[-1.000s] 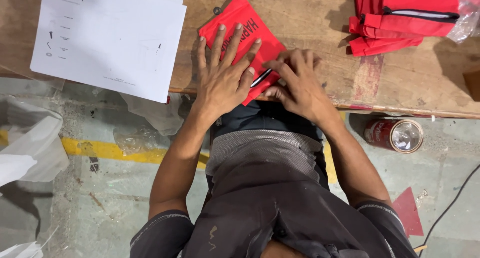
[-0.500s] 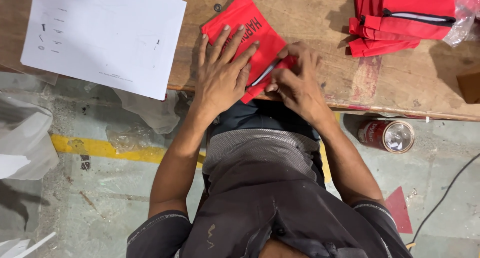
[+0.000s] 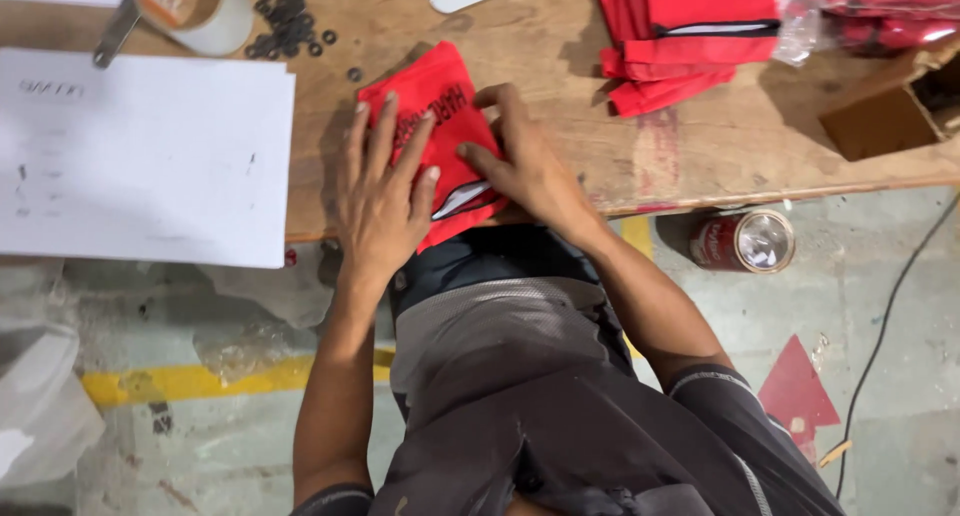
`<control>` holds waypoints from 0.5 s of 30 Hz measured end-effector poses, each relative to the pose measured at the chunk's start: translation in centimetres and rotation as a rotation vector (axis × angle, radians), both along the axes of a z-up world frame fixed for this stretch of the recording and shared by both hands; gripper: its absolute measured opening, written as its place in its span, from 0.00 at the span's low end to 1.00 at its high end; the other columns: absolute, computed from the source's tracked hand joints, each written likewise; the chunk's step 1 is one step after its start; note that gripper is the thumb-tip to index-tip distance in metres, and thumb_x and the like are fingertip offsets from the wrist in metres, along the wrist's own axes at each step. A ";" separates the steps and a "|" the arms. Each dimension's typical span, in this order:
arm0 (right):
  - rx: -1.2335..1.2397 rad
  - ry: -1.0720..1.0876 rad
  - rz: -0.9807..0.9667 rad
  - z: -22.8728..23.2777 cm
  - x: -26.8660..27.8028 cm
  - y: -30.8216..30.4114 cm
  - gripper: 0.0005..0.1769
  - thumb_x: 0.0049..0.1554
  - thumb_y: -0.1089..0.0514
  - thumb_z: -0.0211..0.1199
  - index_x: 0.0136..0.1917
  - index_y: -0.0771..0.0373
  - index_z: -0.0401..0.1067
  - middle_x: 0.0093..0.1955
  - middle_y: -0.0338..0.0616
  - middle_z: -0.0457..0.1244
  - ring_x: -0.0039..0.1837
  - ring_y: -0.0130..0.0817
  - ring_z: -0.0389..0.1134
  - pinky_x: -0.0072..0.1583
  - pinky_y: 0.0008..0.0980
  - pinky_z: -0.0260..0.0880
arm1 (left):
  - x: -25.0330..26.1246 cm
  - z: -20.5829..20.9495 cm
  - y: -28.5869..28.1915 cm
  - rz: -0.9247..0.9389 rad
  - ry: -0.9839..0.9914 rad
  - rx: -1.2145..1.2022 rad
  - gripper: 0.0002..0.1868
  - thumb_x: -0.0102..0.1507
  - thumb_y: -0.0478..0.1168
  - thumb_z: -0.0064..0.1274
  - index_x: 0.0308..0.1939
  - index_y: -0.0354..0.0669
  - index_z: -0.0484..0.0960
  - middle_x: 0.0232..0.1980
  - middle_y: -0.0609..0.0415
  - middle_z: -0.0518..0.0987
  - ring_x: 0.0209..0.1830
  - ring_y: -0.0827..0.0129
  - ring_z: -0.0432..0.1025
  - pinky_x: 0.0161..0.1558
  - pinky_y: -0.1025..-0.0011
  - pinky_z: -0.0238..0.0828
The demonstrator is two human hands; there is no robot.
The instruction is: Insert instruction sheets and small hardware items into red fabric bags and zip them closed.
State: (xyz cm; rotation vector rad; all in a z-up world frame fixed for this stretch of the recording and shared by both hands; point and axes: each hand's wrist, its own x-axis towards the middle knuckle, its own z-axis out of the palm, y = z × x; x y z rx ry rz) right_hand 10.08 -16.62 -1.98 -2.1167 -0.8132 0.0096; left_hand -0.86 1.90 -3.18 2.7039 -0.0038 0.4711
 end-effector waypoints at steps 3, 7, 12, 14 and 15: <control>-0.020 0.483 -0.006 1.0 1.3 -1.6 0.31 0.61 0.54 0.66 0.72 0.62 0.59 0.43 0.51 0.69 0.43 0.41 0.71 0.47 0.39 0.68 | 0.0 -0.7 0.1 0.022 -0.041 -0.092 0.29 0.74 0.53 0.50 0.78 0.51 0.70 0.84 0.43 0.56 0.83 0.37 0.49 0.79 0.45 0.54; 0.340 -0.074 -0.287 0.1 7.4 -9.2 0.12 0.72 0.69 0.58 0.68 0.65 0.65 0.47 0.42 0.61 0.45 0.29 0.60 0.47 0.31 0.62 | 0.1 -1.8 0.3 0.055 -0.064 0.012 0.36 0.72 0.62 0.49 0.78 0.46 0.69 0.82 0.39 0.54 0.81 0.38 0.51 0.76 0.42 0.56; 0.129 -0.179 -0.755 0.5 16.5 -17.2 0.07 0.66 0.75 0.57 0.46 0.81 0.62 0.40 0.63 0.55 0.45 0.54 0.53 0.49 0.42 0.56 | 0.0 -1.5 0.1 0.062 -0.044 0.011 0.35 0.72 0.63 0.49 0.75 0.44 0.72 0.80 0.38 0.57 0.78 0.39 0.54 0.73 0.42 0.59; -0.488 0.110 -0.422 3.1 15.8 -15.5 0.12 0.63 0.62 0.60 0.58 0.57 0.79 0.47 0.58 0.68 0.53 0.49 0.70 0.61 0.42 0.68 | 0.1 -1.6 0.1 0.078 -0.042 0.037 0.32 0.71 0.61 0.52 0.71 0.44 0.75 0.79 0.38 0.59 0.77 0.40 0.55 0.71 0.43 0.60; -0.494 0.104 -0.411 3.7 15.2 -15.0 0.12 0.63 0.62 0.60 0.58 0.57 0.79 0.47 0.58 0.68 0.53 0.49 0.70 0.61 0.42 0.68 | 0.1 -1.6 0.1 0.090 -0.044 0.032 0.32 0.71 0.61 0.52 0.71 0.44 0.75 0.79 0.38 0.59 0.77 0.40 0.55 0.71 0.43 0.60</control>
